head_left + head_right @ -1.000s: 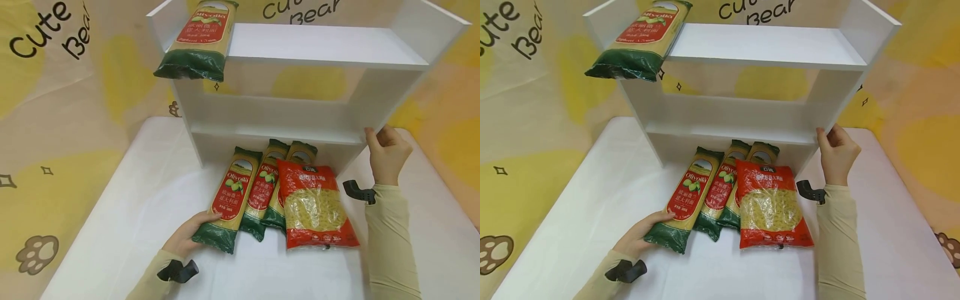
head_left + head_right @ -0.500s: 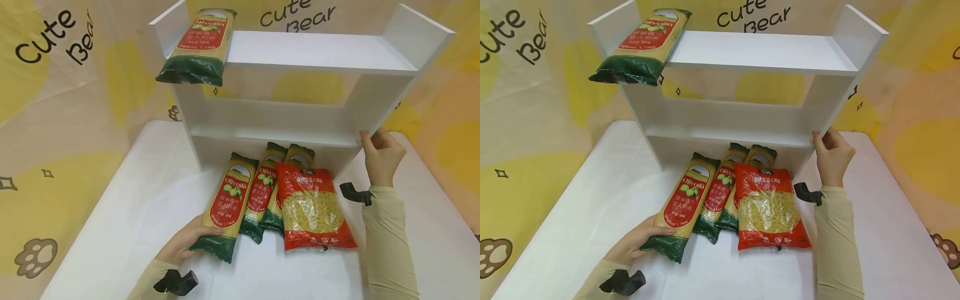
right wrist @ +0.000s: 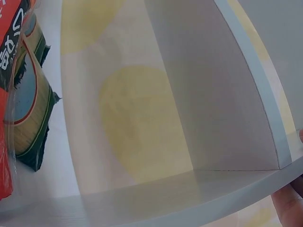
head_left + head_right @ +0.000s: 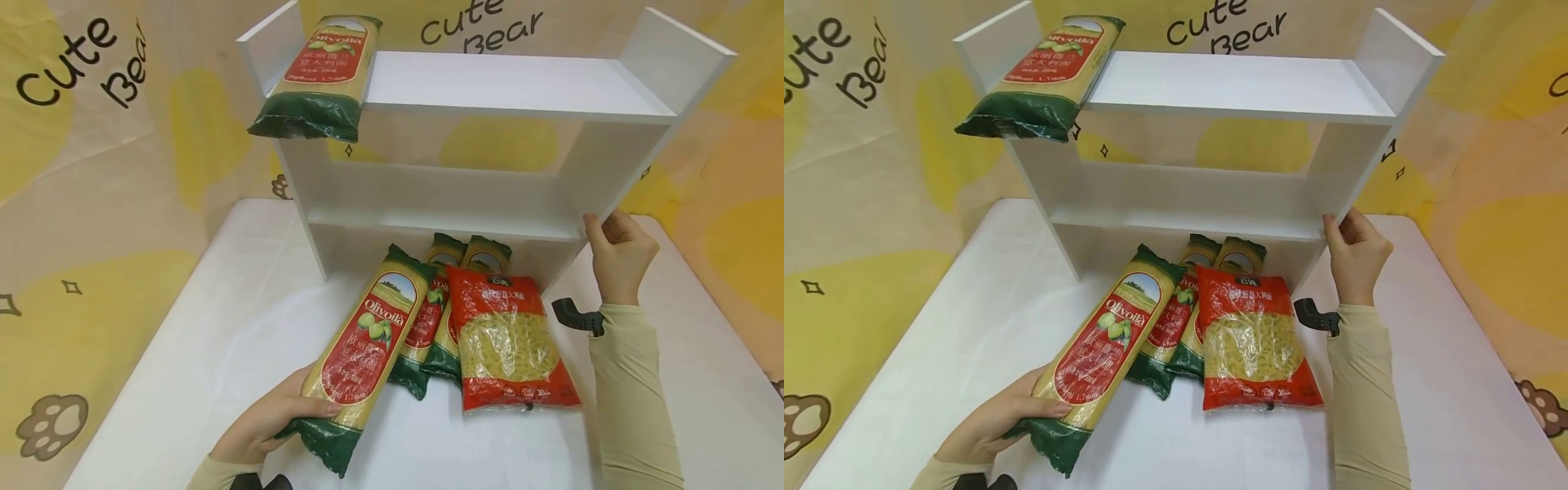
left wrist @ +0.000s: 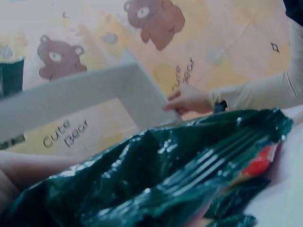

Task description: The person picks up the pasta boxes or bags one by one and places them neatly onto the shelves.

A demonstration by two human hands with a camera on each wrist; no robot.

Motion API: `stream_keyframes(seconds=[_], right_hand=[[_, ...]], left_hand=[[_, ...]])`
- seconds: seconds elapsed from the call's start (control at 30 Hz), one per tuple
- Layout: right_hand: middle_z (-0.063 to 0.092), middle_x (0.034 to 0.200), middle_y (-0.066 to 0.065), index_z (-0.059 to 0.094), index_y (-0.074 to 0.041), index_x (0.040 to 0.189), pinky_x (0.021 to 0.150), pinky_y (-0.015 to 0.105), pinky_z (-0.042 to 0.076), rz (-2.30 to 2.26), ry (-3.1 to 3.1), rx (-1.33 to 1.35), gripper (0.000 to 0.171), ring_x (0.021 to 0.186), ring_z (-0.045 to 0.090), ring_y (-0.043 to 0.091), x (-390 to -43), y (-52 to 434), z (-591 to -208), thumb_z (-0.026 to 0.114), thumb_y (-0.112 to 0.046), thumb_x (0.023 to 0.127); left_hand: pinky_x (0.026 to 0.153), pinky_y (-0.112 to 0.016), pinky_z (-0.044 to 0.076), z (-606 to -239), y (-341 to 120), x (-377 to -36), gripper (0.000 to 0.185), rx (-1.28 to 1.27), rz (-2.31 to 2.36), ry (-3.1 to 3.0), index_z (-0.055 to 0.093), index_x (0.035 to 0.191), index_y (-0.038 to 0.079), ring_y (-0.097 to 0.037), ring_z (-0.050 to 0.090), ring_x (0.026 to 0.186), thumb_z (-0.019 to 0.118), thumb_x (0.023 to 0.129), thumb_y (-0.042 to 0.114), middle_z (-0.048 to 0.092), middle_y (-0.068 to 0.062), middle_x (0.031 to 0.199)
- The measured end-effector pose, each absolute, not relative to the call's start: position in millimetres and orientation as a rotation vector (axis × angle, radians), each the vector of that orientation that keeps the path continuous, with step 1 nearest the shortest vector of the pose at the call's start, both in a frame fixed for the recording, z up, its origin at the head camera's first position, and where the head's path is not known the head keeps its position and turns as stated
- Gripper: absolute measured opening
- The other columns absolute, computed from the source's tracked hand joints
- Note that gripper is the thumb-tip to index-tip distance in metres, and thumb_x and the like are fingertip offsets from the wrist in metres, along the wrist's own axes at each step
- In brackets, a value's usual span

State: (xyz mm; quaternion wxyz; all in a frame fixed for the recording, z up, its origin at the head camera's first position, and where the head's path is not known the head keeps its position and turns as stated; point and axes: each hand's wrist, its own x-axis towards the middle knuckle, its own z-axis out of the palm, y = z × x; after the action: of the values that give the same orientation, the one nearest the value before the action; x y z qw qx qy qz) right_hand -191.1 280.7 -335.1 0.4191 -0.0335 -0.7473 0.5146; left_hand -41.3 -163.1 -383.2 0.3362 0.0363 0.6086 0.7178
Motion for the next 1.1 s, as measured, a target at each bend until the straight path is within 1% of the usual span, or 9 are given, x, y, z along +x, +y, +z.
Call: stream_keyframes(seconds=[0.17,0.27,0.43,0.57,0.63,0.83,0.9,1.03,1.1], right_hand=[[0.064,0.078,-0.021,0.072,0.003,0.099,0.067,0.01,0.047,1.26,-1.884,-0.08,0.02,0.068,0.061,-0.005,-190.8,280.3,-334.8,0.069,-0.009,0.083],[0.063,0.077,-0.022,0.072,0.004,0.099,0.067,0.01,0.047,1.25,-1.895,-0.072,0.021,0.069,0.061,-0.006,-190.1,279.8,-334.3,0.069,-0.009,0.083],[0.064,0.081,-0.021,0.072,0.004,0.099,0.069,0.01,0.048,1.239,-1.903,-0.068,0.021,0.073,0.062,-0.008,-189.3,279.9,-334.2,0.069,-0.009,0.084],[0.063,0.079,-0.022,0.072,0.004,0.099,0.068,0.009,0.047,1.217,-1.903,-0.067,0.021,0.07,0.061,-0.009,-188.6,280.6,-334.2,0.069,-0.01,0.084],[0.063,0.079,-0.023,0.072,0.003,0.1,0.068,0.009,0.047,1.222,-1.902,-0.067,0.021,0.07,0.061,-0.008,-188.1,280.5,-334.3,0.069,-0.01,0.084],[0.063,0.081,-0.024,0.072,0.002,0.102,0.07,0.01,0.048,1.233,-1.904,-0.069,0.022,0.073,0.062,-0.008,-187.7,280.6,-334.7,0.069,-0.009,0.083],[0.064,0.081,-0.023,0.072,0.001,0.101,0.07,0.01,0.048,1.234,-1.904,-0.075,0.021,0.073,0.062,-0.008,-187.7,280.9,-334.8,0.069,-0.01,0.083],[0.069,0.087,-0.011,0.072,0.0,0.101,0.072,0.012,0.049,1.269,-1.886,-0.063,0.02,0.077,0.064,-0.005,-188.3,280.7,-334.9,0.069,-0.008,0.083],[0.069,0.087,-0.009,0.072,0.0,0.101,0.073,0.013,0.05,1.282,-1.886,-0.053,0.02,0.078,0.064,-0.005,-188.7,280.0,-335.6,0.069,-0.008,0.084]], left_hand=[[0.078,-0.032,0.052,-368.7,-164.0,-38.3,0.067,0.198,1.879,1.557,0.029,0.135,-0.013,-0.023,0.061,0.091,0.064,0.081,0.005,0.061,-0.014,0.105],[0.077,-0.032,0.053,-360.7,-163.9,-38.7,0.065,0.278,1.89,1.546,0.029,0.133,-0.015,-0.023,0.062,0.089,0.063,0.082,0.004,0.061,-0.016,0.104],[0.077,-0.033,0.053,-349.5,-164.3,-39.5,0.057,0.374,1.909,1.48,0.035,0.13,-0.012,-0.023,0.063,0.089,0.062,0.083,0.005,0.062,-0.017,0.104],[0.076,-0.034,0.054,-346.3,-164.7,-39.6,0.05,0.434,1.899,1.426,0.04,0.125,-0.008,-0.023,0.064,0.088,0.061,0.082,0.004,0.063,-0.017,0.103],[0.075,-0.034,0.055,-346.4,-164.7,-38.8,0.048,0.457,1.881,1.418,0.041,0.124,-0.008,-0.023,0.065,0.088,0.061,0.082,0.004,0.063,-0.017,0.102],[0.078,-0.035,0.053,-340.2,-163.1,-36.0,0.047,0.566,1.842,1.393,0.044,0.123,-0.008,-0.024,0.064,0.09,0.062,0.081,0.004,0.063,-0.018,0.104],[0.079,-0.035,0.053,-333.5,-161.5,-37.0,0.048,0.585,1.813,1.401,0.044,0.122,-0.008,-0.024,0.064,0.09,0.063,0.081,0.006,0.063,-0.018,0.105],[0.08,-0.036,0.053,-317.9,-155.5,-40.4,0.048,0.615,1.783,1.421,0.045,0.121,-0.007,-0.024,0.064,0.091,0.065,0.081,0.01,0.063,-0.017,0.106],[0.08,-0.037,0.053,-310.7,-152.7,-42.3,0.048,0.632,1.782,1.434,0.045,0.12,-0.007,-0.025,0.064,0.092,0.066,0.081,0.011,0.062,-0.016,0.106]])
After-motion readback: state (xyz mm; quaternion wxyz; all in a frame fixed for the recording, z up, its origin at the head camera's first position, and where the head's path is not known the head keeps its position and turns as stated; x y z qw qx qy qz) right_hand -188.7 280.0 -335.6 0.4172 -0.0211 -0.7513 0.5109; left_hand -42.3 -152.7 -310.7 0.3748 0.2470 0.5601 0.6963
